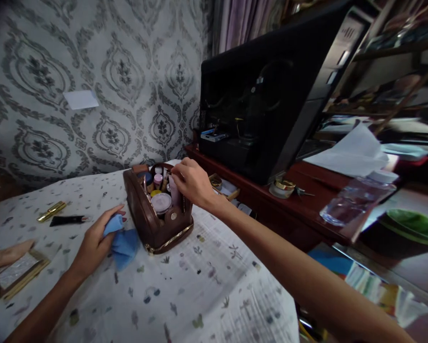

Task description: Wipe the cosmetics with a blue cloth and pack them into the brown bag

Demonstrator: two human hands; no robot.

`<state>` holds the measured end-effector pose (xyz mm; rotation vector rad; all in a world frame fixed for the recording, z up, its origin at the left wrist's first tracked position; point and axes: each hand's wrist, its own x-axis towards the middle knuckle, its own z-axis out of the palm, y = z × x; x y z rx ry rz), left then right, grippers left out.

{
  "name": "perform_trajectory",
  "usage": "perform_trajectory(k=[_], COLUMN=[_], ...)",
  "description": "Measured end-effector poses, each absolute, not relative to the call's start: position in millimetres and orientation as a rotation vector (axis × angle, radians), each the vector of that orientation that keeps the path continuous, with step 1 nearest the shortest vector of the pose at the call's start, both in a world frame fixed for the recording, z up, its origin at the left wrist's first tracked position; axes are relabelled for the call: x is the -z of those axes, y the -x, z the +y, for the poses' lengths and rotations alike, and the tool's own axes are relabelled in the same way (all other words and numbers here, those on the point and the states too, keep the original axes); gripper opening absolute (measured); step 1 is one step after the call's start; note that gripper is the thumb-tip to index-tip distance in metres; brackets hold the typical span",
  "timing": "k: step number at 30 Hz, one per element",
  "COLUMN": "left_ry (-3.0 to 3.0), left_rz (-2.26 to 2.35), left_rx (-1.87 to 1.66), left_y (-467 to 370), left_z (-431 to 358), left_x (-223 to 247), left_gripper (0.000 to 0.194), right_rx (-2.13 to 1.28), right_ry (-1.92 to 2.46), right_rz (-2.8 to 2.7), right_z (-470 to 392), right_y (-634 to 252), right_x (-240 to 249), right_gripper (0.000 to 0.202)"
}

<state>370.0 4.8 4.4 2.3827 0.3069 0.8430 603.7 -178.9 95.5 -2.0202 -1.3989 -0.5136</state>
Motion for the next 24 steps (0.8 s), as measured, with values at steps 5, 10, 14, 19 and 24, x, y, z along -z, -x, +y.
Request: perform_trajectory(k=[5,10,14,19,24], left_ry=[-2.533,-2.656,-2.664,-2.674,-2.762], left_rz=[0.104,-0.137,-0.215,-0.301,-0.208], left_rx=[-0.764,-0.643,-0.628,-0.752,-0.604], left_y=[-357.9,-347.6,-346.0,-352.2,-346.9], left_z=[-28.6,-41.4,-45.0,-51.9,-49.6], left_x=[-19.8,6.7,43.8,65.2,73.1], left_gripper=[0.057,0.063,0.058,0.057,0.048], right_rx=[0.591,0.35,0.3,0.432,0.505], right_ry=[1.863,2.072,1.932,1.841,1.78], right_rz=[-1.665,-1.755,-1.85,-1.935,-1.931], right_z=[-204.6,-223.3,-238.1,-246.7,-246.9], right_y=[-583.5,-570.1,-574.5,-582.8,-587.9], right_x=[-67.3,-50.4,-41.8,-26.3,-16.5], right_gripper=[0.028,0.033,0.025,0.027,0.027])
